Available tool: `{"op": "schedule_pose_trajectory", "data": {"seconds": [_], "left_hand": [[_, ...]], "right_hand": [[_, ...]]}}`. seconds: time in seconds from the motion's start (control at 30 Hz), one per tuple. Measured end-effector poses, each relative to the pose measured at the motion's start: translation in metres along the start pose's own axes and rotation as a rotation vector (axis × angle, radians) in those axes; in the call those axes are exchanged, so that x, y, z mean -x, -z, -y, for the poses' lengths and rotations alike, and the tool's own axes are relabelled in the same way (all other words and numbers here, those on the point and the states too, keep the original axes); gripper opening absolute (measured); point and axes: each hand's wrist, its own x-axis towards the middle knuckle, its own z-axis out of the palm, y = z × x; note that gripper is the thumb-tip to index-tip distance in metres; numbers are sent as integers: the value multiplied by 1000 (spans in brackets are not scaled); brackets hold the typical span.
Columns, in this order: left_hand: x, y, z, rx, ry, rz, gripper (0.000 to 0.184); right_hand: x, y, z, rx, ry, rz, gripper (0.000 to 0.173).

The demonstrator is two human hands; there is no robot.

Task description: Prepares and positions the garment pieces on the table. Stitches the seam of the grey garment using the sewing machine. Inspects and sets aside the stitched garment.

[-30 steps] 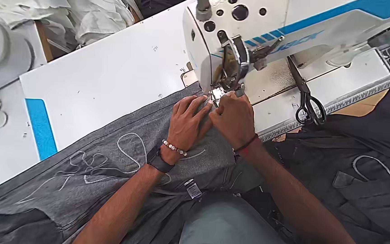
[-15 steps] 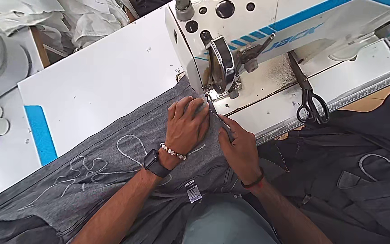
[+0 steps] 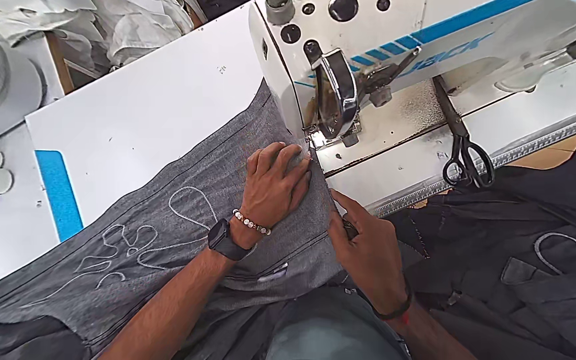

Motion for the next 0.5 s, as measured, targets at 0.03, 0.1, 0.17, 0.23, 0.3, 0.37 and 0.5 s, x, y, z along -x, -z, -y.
{"op": "schedule_pose_trajectory", "data": {"seconds": [0.03, 0.1, 0.17, 0.23, 0.3, 0.37, 0.5], "left_hand": [[-2, 0, 3, 0, -16, -4, 35], [-4, 1, 9, 8, -58, -22, 34], [-9, 2, 16, 24, -112, -43, 31], [-15, 4, 25, 36, -192, -73, 29], [-22, 6, 33, 47, -284, -102, 26], [-25, 11, 33, 38, -324, -89, 25], [-12, 11, 9, 244, -78, 24, 27]], "right_hand": [[0, 2, 1, 26, 13, -6, 37], [-1, 6, 5, 70, 48, -12, 36], [-3, 11, 8, 123, 81, -11, 36], [-13, 19, 14, 187, 125, 11, 36], [-30, 30, 25, 254, 165, 78, 34], [-53, 35, 34, 297, 163, 186, 33], [-100, 3, 10, 402, 100, 295, 44]]}}
